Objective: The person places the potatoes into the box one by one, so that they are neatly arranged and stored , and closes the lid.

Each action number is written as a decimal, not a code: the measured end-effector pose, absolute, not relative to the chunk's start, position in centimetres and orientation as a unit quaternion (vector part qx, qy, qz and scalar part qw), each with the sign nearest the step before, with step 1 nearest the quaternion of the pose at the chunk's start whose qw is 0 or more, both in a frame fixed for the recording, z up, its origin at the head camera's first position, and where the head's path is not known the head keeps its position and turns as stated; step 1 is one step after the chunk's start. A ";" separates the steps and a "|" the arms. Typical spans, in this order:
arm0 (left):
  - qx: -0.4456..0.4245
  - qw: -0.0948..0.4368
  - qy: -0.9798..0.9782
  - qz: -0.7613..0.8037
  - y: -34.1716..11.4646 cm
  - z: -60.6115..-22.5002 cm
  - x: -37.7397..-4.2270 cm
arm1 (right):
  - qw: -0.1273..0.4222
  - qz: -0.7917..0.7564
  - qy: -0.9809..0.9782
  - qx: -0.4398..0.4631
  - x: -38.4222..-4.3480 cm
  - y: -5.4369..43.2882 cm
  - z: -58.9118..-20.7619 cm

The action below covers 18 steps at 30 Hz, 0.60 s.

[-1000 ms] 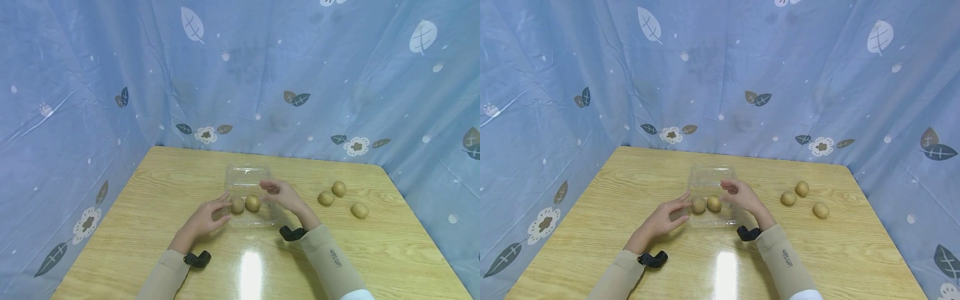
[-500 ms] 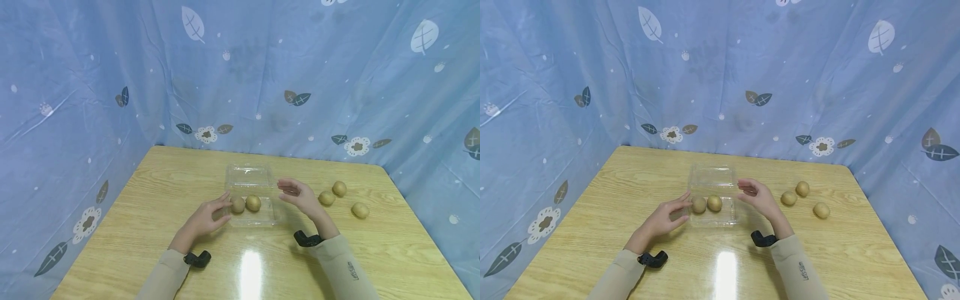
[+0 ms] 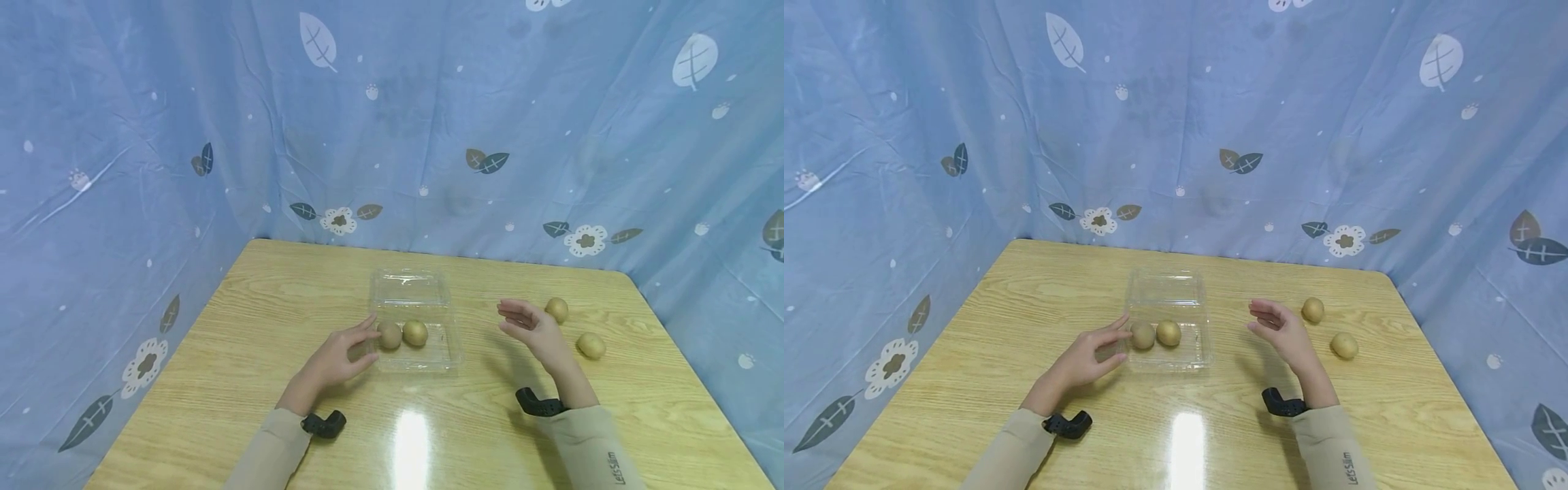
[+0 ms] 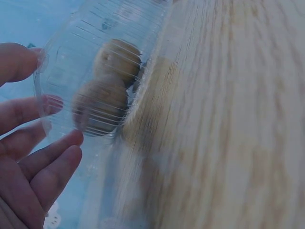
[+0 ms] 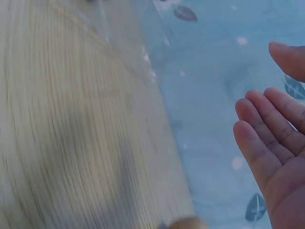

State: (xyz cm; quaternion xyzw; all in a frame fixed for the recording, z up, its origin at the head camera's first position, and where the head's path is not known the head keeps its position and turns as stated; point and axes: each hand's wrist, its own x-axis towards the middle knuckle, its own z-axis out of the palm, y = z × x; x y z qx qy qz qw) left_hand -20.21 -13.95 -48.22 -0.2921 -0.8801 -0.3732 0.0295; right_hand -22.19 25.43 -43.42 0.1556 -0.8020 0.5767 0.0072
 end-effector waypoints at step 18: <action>-0.293 0.031 -0.876 -0.382 -13.9 -48.3 -20.0 | 0.092 0.514 -0.851 0.051 -19.9 34.1 -44.3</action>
